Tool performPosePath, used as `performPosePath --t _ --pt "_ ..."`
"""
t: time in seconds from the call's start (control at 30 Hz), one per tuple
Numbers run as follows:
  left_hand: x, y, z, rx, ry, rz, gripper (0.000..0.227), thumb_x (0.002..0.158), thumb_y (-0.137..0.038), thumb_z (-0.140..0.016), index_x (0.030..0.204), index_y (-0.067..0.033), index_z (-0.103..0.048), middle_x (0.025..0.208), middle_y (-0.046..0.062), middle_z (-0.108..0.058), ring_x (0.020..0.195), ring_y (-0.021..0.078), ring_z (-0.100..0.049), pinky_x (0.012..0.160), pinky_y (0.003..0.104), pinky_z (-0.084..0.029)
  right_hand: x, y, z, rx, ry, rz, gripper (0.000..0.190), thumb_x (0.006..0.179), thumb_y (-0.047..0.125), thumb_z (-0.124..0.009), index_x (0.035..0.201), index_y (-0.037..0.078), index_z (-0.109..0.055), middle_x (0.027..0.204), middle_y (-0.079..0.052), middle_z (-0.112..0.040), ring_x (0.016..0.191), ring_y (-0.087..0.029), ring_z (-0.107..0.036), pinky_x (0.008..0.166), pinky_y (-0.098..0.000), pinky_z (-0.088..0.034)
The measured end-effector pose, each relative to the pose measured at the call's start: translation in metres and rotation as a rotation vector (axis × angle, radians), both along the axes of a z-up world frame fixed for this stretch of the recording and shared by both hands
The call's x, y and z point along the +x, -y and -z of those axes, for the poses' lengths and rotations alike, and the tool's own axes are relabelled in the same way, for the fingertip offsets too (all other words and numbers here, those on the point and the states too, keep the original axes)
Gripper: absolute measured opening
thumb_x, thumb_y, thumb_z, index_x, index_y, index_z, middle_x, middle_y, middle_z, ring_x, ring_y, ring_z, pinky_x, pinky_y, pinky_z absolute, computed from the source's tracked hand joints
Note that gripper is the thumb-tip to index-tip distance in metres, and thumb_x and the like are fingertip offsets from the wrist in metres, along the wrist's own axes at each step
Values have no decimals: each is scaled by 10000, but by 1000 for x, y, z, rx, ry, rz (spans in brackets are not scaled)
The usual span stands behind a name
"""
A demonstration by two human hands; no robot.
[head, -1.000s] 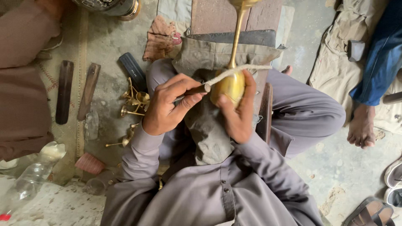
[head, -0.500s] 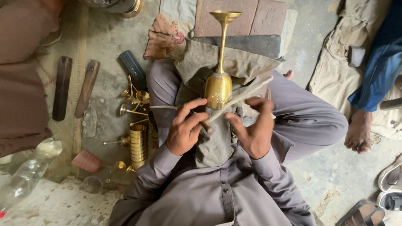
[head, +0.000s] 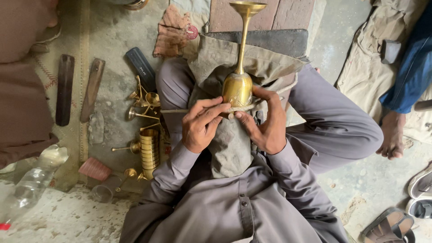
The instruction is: The person sits on the floor and uses a hammer and a metal punch to shape a brass candlestick holder. They repeatedly strike the punch against the body of the holder, rotating the object to work on different areas.
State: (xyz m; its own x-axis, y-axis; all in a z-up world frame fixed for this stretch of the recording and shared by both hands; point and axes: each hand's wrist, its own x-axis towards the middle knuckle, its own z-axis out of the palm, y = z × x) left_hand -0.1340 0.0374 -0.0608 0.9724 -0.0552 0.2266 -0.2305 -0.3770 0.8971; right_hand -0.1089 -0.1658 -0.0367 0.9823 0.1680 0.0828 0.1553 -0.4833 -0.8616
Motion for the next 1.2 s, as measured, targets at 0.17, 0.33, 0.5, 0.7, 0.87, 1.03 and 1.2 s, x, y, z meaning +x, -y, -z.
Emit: performPosePath --t 0.17,0.33,0.5,0.7,0.87,1.03,1.2 --pt "6 -2 8 25 47 19 393 840 49 -810 1186 -129 -754 1154 90 -685 1009 234 -737 843 316 -630 9 11 2 122 -62 -23 983 885 243 -893 1605 -6 -272 1293 -189 -656 1213 -285 -666 1119 -443 -493" --pt "16 -9 11 13 120 49 235 949 -49 -723 1180 -83 -705 1175 88 -697 1041 254 -732 851 340 -619 20 21 -16 69 -24 -144 994 853 280 -895 1581 -26 -292 1314 -219 -613 1185 -278 -660 1098 -447 -497" --pt "58 -18 9 71 227 -233 241 1184 -170 -467 1311 2 -580 1301 161 -622 1172 277 -632 1026 373 -534 61 47 -21 -42 342 113 126 1120 108 -623 1217 29 -606 1173 -133 -625 1042 -239 -616 905 -321 -482" --pt "157 -6 45 -307 53 -109 285 1130 -228 -387 1030 -28 -563 1099 122 -773 712 220 -551 715 319 -472 135 38 37 200 276 74 294 1146 260 -670 1136 -22 -585 1092 -140 -626 1061 -229 -589 998 -385 -481" --pt "156 3 61 -618 139 -63 336 1114 -333 -386 1023 -51 -543 848 52 -525 836 255 -765 773 359 -618 110 34 42 27 162 265 331 1132 300 -612 982 9 -560 849 -49 -563 783 -141 -492 723 -312 -432" --pt "137 6 63 -605 108 -60 382 1144 -365 -360 1030 -28 -499 909 93 -513 905 299 -750 855 365 -530 92 26 26 161 124 300 306 1127 265 -585 988 -8 -572 838 -63 -580 776 -132 -491 706 -308 -411" --pt "134 12 74 -670 174 -164 340 1110 -306 -369 1108 16 -479 900 115 -535 827 277 -721 851 391 -546 106 25 28 255 278 202 262 1119 180 -526 1030 -55 -603 944 -148 -702 839 -180 -632 730 -297 -486"
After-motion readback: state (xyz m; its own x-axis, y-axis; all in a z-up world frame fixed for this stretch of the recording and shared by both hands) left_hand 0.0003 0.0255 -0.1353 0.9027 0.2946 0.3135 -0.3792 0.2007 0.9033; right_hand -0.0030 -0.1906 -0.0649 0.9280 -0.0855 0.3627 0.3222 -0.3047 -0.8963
